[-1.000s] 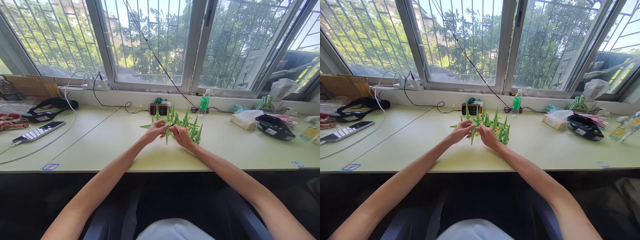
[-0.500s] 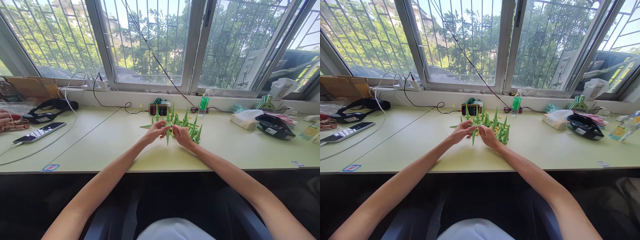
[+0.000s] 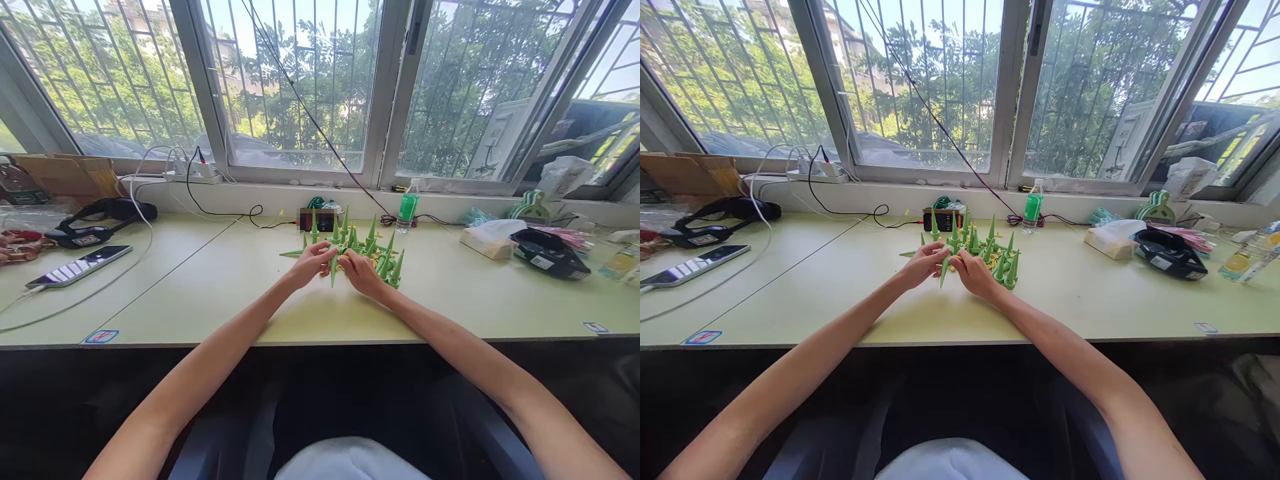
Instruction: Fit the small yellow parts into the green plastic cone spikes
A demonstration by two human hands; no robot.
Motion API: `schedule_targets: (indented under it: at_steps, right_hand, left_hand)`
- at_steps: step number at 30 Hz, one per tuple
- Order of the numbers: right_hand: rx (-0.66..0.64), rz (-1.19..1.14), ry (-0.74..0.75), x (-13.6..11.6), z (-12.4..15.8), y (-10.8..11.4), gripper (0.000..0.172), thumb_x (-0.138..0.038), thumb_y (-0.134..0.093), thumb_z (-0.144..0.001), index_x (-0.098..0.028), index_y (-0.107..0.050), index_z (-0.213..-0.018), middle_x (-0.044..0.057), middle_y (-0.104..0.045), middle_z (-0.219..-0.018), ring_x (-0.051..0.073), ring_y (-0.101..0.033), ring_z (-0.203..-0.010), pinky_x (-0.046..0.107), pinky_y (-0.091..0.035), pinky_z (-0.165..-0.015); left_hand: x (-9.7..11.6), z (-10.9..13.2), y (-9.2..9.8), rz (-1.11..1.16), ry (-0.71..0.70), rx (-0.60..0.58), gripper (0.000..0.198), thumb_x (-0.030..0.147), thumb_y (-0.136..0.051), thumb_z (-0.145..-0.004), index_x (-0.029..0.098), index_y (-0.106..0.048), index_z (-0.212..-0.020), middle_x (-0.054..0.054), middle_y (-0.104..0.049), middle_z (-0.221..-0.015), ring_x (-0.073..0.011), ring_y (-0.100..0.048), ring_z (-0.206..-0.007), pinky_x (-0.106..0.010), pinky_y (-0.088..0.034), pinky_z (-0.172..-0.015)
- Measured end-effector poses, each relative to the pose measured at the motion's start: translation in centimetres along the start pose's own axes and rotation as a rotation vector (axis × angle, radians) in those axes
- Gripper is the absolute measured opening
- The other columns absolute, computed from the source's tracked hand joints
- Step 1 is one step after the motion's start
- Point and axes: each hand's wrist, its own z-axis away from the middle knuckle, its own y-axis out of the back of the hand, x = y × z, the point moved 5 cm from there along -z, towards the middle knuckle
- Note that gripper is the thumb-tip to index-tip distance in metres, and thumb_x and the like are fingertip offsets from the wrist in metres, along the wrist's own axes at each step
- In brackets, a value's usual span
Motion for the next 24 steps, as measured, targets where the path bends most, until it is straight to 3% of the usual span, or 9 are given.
schedule_targets:
  at_steps: [5, 14, 24]
  right_hand:
    - [-0.001, 0.022, -0.009, 0.58, 0.09, -0.22, 0.045, -0.057, -0.026, -0.101, -0.023, -0.034, -0.072, -0.005, -0.042, -0.056, 0.011, -0.033, -0.049, 0.025, -0.026, -0.053]
    - [0.053, -0.013, -0.055, 1.06, -0.09, 0.01, 0.069, -0.068, -0.015, -0.098, -0.022, -0.033, -0.049, 0.001, -0.042, -0.045, 0.012, -0.037, -0.045, 0.031, -0.031, -0.055]
    - [0.076, -0.114, -0.084, 0.4, -0.1, 0.27, 0.065, -0.064, -0.019, -0.1, -0.02, -0.04, -0.057, -0.001, -0.046, -0.051, 0.011, -0.041, -0.049, 0.027, -0.032, -0.056]
  left_hand:
    - [0.27, 0.14, -0.13, -0.01, -0.014, -0.009, 0.04, 0.044, -0.082, -0.07, 0.017, -0.055, -0.08, 0.007, -0.044, -0.058, -0.0042, -0.04, -0.043, -0.019, -0.032, -0.039]
    - [0.5, 0.62, -0.97, -0.206, -0.109, -0.122, 0.037, 0.048, -0.076, -0.077, 0.016, -0.059, -0.084, 0.006, -0.044, -0.056, -0.0063, -0.043, -0.046, -0.02, -0.032, -0.041]
    - [0.33, 0.24, -0.83, -0.1, -0.096, -0.063, 0.039, 0.047, -0.077, -0.075, 0.016, -0.053, -0.077, 0.006, -0.042, -0.059, -0.0052, -0.042, -0.047, -0.02, -0.031, -0.04]
